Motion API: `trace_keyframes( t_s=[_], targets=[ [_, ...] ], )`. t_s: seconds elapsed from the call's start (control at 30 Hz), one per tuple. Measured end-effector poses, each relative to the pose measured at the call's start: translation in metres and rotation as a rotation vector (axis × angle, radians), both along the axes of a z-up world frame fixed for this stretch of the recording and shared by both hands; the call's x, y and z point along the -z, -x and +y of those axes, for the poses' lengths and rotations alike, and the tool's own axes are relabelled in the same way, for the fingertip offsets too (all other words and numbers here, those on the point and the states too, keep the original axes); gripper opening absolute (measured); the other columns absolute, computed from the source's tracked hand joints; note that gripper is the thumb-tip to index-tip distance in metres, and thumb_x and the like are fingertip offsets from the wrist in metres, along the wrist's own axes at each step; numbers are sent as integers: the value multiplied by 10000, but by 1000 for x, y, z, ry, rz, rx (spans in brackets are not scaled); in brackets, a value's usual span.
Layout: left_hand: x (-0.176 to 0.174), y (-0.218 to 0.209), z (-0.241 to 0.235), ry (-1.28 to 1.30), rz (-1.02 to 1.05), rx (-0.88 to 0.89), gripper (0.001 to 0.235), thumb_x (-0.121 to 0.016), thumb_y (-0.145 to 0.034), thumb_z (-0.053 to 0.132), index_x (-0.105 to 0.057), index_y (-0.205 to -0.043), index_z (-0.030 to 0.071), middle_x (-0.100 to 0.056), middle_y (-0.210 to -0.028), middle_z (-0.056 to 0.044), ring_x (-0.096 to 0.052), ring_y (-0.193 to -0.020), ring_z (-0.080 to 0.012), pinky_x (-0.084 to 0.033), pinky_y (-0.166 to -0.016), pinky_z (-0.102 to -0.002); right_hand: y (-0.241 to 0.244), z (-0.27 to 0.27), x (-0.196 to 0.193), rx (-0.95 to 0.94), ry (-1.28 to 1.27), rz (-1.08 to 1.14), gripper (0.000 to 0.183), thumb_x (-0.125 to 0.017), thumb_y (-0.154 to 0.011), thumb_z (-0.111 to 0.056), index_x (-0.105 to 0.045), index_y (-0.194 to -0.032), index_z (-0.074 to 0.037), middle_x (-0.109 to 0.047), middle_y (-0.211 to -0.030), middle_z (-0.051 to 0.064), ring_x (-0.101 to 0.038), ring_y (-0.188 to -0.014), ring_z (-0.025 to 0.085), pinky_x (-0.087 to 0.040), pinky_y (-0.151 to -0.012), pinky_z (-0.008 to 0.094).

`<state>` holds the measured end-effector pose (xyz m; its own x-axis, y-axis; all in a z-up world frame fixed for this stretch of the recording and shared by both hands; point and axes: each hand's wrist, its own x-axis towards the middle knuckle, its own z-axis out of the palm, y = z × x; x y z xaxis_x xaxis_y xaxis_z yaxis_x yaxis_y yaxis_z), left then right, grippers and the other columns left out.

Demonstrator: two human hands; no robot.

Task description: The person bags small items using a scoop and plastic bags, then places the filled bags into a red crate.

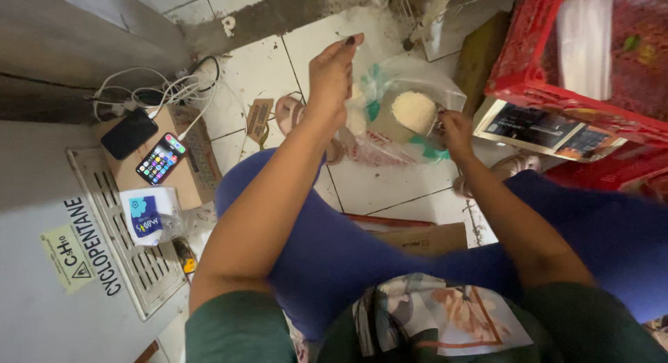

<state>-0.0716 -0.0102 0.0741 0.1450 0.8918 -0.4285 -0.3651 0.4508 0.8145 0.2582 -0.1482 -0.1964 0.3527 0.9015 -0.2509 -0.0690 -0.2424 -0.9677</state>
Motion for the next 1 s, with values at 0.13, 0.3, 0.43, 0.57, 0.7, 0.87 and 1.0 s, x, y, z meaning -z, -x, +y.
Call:
trace_keyframes(
  t_s=[0.13, 0.3, 0.43, 0.57, 0.7, 0.87, 1.0],
  targets=[
    [24, -15, 4, -11, 18, 25, 290, -625, -988, 218, -756, -1195, 62, -405, -592, 84, -305, -443, -51, -241, -394, -262, -22, 0, -68, -118, -17, -199, 226, -622, -1008, -167, -703, -858, -18, -626, -725, -18, -556, -619, 80, -449, -563, 262],
    [40, -45, 5, 4, -42, 99, 255, -645, -989, 208, -724, -1138, 17, -413, -587, 71, -312, -431, -70, -229, -377, -281, -18, 9, -180, -254, -85, -496, 224, -622, -1004, -147, -690, -850, 2, -620, -734, -1, -539, -655, 84, -418, -582, 288],
    [36, -68, -6, 14, -44, 148, 248, -651, -974, 233, -747, -1128, 63, -449, -568, 67, -324, -427, -68, -247, -387, -280, 21, 25, -273, -405, -193, -833, 280, -686, -992, -252, -698, -963, 27, -642, -794, 144, -600, -671, 222, -470, -616, 375],
    [22, -78, -13, 29, -157, 154, 233, -646, -1005, 252, -723, -1096, 52, -423, -582, 78, -330, -446, -63, -236, -407, -274, 75, 49, -348, -594, -225, -1260, 330, -699, -937, -353, -772, -980, -34, -711, -855, 215, -688, -728, 365, -518, -629, 476],
    [9, -79, -13, -12, -181, 129, 249, -633, -997, 272, -755, -1058, 63, -447, -582, 74, -349, -454, -66, -239, -414, -269, 129, 80, -382, -796, -37, -1647, 226, -683, -901, -291, -779, -872, -89, -737, -831, 175, -727, -768, 369, -536, -659, 501],
    [4, -68, -11, 27, -236, 57, 220, -606, -1026, 252, -713, -1059, 63, -531, -662, 58, -392, -504, -72, -260, -449, -274, 160, 102, -393, -820, -137, -1864, 143, -680, -789, -187, -775, -863, -110, -766, -815, 124, -751, -729, 303, -545, -591, 472],
    [7, -55, -10, 37, -203, 38, 211, -615, -1030, 252, -703, -1055, 62, -425, -606, 67, -325, -467, -65, -226, -424, -269, 152, 105, -402, -873, -82, -1972, 161, -674, -805, -197, -795, -830, -93, -767, -832, 138, -752, -752, 302, -557, -603, 459]
  ],
)
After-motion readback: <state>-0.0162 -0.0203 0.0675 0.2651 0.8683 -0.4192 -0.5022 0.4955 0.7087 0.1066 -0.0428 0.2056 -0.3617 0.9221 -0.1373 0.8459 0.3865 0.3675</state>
